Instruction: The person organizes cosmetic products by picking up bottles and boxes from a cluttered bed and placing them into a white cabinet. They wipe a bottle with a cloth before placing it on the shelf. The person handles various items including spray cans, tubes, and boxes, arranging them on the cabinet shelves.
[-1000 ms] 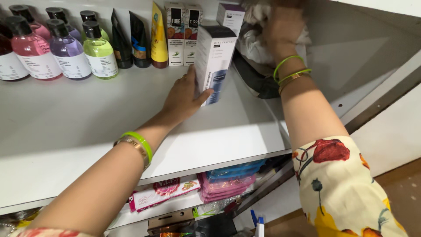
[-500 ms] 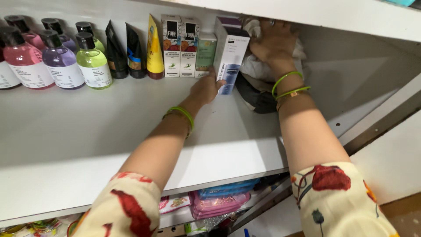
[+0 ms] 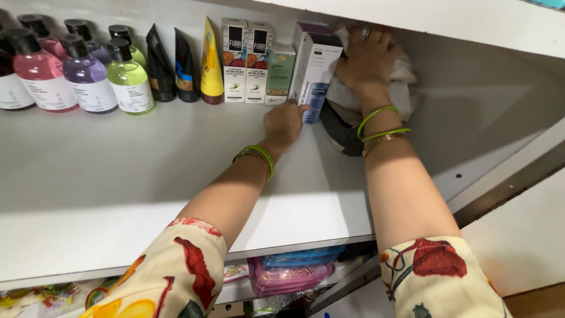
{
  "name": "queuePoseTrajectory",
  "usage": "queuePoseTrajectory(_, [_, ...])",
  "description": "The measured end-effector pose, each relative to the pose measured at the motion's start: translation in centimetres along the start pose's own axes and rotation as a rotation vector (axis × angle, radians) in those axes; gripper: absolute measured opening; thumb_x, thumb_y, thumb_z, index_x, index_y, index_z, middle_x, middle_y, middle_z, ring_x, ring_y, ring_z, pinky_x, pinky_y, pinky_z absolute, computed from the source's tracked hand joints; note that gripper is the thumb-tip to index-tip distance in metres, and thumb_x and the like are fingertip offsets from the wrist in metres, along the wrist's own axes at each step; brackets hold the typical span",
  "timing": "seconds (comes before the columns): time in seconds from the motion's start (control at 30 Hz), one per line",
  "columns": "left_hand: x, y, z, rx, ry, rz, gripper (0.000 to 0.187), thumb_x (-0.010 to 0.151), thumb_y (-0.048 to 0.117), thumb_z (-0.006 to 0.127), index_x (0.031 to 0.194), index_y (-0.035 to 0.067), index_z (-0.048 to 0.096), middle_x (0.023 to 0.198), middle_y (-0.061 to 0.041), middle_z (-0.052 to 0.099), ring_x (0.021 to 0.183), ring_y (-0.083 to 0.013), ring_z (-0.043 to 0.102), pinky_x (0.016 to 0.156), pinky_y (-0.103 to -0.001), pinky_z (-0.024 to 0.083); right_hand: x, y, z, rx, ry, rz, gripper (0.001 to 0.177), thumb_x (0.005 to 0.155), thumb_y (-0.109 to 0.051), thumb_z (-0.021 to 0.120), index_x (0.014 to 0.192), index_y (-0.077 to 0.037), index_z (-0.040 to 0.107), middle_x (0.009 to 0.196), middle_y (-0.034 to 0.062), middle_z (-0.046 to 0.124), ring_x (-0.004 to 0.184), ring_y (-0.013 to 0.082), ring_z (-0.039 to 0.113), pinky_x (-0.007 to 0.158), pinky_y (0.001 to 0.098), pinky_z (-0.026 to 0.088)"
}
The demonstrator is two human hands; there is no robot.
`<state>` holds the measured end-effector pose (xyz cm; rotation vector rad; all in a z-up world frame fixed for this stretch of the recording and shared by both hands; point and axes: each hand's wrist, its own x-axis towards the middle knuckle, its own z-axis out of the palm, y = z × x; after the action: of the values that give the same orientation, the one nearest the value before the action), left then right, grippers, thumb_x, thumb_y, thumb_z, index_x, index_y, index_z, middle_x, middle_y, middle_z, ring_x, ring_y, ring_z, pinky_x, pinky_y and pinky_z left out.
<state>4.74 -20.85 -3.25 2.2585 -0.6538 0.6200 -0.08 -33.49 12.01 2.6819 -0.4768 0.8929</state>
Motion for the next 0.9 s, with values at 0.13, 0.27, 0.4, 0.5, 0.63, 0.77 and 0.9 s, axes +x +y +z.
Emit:
queuePoseTrajectory(0.13, [-0.4, -0.3, -0.3, -0.010, -0.001, 0.024, 0.039, 0.091, 0.040, 0.047, 0.093, 0.002, 0.057, 0.080, -0.018, 0.065, 0.075, -0.0360, 0.064, 0.066, -0.047, 0.050, -1.8, -0.9, -0.7, 0.035, 0.088, 0.059, 0.076, 0.070, -0.039, 0.063, 0.135, -0.016, 0.034, 0.135, 0.0262, 0.033, 0.127, 0.0419, 0.023, 0.096, 0.0645, 0.013])
queuePoseTrajectory(0.27, [-1.7, -0.4, -1.3, -0.023, -0.085, 0.028, 0.036, 0.090, 0.032, 0.047, 0.102, -0.001, 0.052, 0.079, -0.020, 0.065, 0.078, -0.0385, 0.063, 0.071, -0.049, 0.048, -6.5, -4.5, 0.1, 0.177, 0.664, 0.042, 0.069, 0.068, -0.025, 0.064, 0.132, -0.008, 0.045, 0.133, 0.0213, 0.043, 0.125, 0.0360, 0.035, 0.099, 0.0584, 0.025])
queuePoseTrajectory(0.4, [-3.9, -0.1, -2.3, -0.034, -0.126, 0.007, 0.039, 0.082, 0.026, 0.049, 0.106, -0.005, 0.050, 0.092, -0.023, 0.064, 0.087, -0.0383, 0.062, 0.080, -0.047, 0.048, -8.4, -6.4, -0.3, 0.598, 0.360, 0.009, 0.023, 0.084, -0.019, 0.057, 0.106, -0.011, 0.060, 0.115, 0.0114, 0.062, 0.112, 0.0287, 0.058, 0.097, 0.0389, 0.048])
queuePoseTrajectory(0.5, [-6.2, -0.1, -2.6, -0.029, -0.179, 0.158, 0.055, 0.078, 0.025, 0.053, 0.118, -0.011, 0.042, 0.112, -0.030, 0.053, 0.093, -0.0429, 0.057, 0.085, -0.046, 0.045, -8.7, -6.8, 0.3, 0.482, -0.070, 0.279, 0.031, 0.084, -0.030, 0.061, 0.103, -0.005, 0.059, 0.106, 0.0155, 0.064, 0.101, 0.0327, 0.061, 0.086, 0.0415, 0.047])
queuePoseTrajectory(0.63, [-10.8, -1.3, -4.5, 0.024, 0.024, 0.498, 0.065, 0.072, 0.028, 0.058, 0.115, -0.019, 0.040, 0.113, -0.037, 0.046, 0.107, -0.0486, 0.049, 0.091, -0.047, 0.040, -8.7, -6.4, 4.2, 0.605, -0.234, 0.299, 0.061, 0.071, -0.032, 0.072, 0.110, 0.006, 0.045, 0.105, 0.0251, 0.059, 0.099, 0.0363, 0.058, 0.084, 0.0410, 0.047])
queuePoseTrajectory(0.77, [-14.0, -0.6, -8.7, -0.078, -0.076, 0.437, 0.037, 0.080, 0.020, 0.051, 0.103, -0.010, 0.055, 0.108, -0.027, 0.057, 0.106, -0.0388, 0.054, 0.094, -0.042, 0.042, -7.6, -6.2, 7.9, 0.710, -0.146, 0.360, 0.063, 0.076, -0.034, 0.069, 0.116, 0.006, 0.040, 0.107, 0.0271, 0.058, 0.099, 0.0399, 0.057, 0.084, 0.0433, 0.046])
queuePoseTrajectory(0.9, [-14.5, 1.1, -11.1, -0.126, -0.077, 0.394, 0.027, 0.079, 0.016, 0.050, 0.091, -0.006, 0.062, 0.102, -0.025, 0.061, 0.101, -0.0357, 0.056, 0.091, -0.041, 0.044, -7.4, -5.5, 10.1, 0.696, -0.211, 0.248, 0.058, 0.085, -0.039, 0.063, 0.117, 0.006, 0.043, 0.109, 0.0276, 0.059, 0.102, 0.0406, 0.058, 0.086, 0.0439, 0.046])
